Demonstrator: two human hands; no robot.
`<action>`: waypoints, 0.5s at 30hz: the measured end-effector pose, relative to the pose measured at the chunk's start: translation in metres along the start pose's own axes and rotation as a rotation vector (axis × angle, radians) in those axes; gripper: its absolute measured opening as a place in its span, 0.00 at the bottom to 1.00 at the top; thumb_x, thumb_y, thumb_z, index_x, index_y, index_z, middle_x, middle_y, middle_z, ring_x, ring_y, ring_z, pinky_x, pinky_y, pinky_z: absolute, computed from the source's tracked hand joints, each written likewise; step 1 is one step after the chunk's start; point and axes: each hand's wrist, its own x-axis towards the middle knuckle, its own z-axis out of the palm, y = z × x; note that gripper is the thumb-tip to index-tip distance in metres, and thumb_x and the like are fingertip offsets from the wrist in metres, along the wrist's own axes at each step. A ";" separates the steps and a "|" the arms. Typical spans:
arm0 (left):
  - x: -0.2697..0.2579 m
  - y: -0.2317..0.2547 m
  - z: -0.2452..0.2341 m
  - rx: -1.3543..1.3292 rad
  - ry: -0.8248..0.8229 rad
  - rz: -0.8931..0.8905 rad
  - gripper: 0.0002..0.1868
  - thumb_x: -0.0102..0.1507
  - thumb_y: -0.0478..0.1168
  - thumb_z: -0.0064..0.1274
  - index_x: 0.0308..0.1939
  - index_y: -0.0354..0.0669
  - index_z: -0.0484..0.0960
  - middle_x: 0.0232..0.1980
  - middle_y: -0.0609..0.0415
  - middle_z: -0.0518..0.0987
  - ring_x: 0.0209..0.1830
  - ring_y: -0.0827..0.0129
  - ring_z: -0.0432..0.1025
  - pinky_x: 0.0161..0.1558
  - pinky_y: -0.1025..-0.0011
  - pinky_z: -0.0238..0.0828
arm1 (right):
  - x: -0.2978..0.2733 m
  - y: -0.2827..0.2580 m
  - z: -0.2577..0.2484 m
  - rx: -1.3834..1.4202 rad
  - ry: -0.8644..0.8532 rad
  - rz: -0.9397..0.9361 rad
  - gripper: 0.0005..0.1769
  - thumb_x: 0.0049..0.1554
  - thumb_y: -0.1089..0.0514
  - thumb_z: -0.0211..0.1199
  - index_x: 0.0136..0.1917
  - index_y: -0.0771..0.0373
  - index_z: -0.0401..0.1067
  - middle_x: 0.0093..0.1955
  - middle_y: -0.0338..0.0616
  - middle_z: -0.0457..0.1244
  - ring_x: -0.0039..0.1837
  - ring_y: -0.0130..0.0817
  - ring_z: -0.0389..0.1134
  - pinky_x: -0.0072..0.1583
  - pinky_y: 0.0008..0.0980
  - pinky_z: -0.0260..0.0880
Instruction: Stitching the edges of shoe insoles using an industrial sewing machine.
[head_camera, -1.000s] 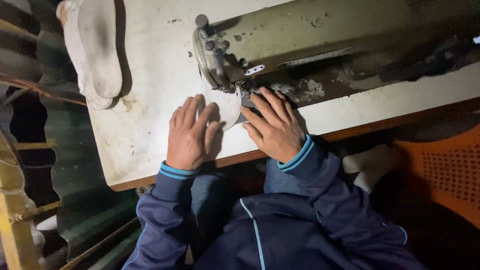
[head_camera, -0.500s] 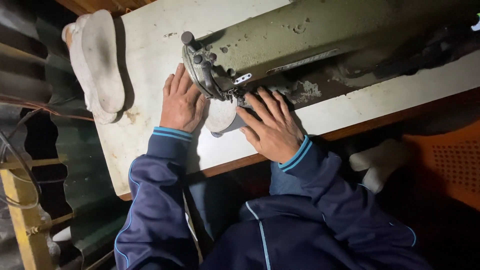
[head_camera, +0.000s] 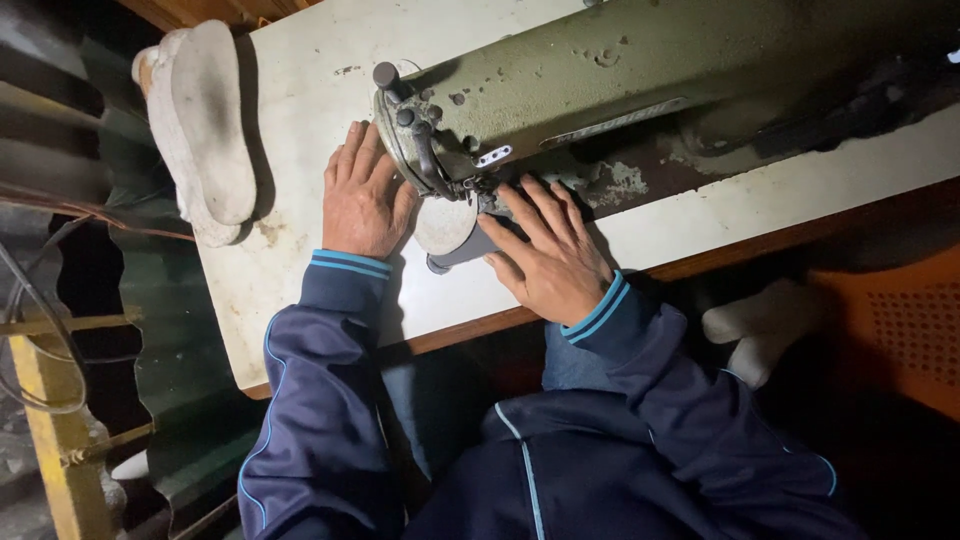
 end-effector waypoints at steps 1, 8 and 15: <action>0.000 0.000 0.000 -0.010 0.011 -0.007 0.25 0.74 0.58 0.41 0.70 0.52 0.74 0.78 0.46 0.63 0.80 0.49 0.51 0.73 0.46 0.48 | -0.001 0.000 0.001 0.011 0.004 0.009 0.22 0.68 0.46 0.53 0.69 0.56 0.73 0.75 0.60 0.58 0.79 0.61 0.52 0.76 0.65 0.45; -0.001 -0.004 0.003 0.004 0.056 -0.025 0.25 0.74 0.59 0.43 0.67 0.52 0.76 0.75 0.47 0.67 0.78 0.49 0.55 0.72 0.46 0.50 | 0.000 -0.001 0.002 0.010 -0.008 0.011 0.22 0.67 0.48 0.52 0.71 0.55 0.71 0.75 0.60 0.57 0.79 0.61 0.51 0.76 0.65 0.43; -0.005 0.001 -0.004 0.026 0.026 -0.068 0.26 0.74 0.61 0.39 0.68 0.52 0.73 0.74 0.47 0.67 0.77 0.48 0.55 0.72 0.47 0.50 | 0.000 0.000 0.004 0.013 -0.036 0.028 0.23 0.66 0.49 0.52 0.72 0.56 0.70 0.76 0.62 0.56 0.80 0.62 0.49 0.77 0.64 0.41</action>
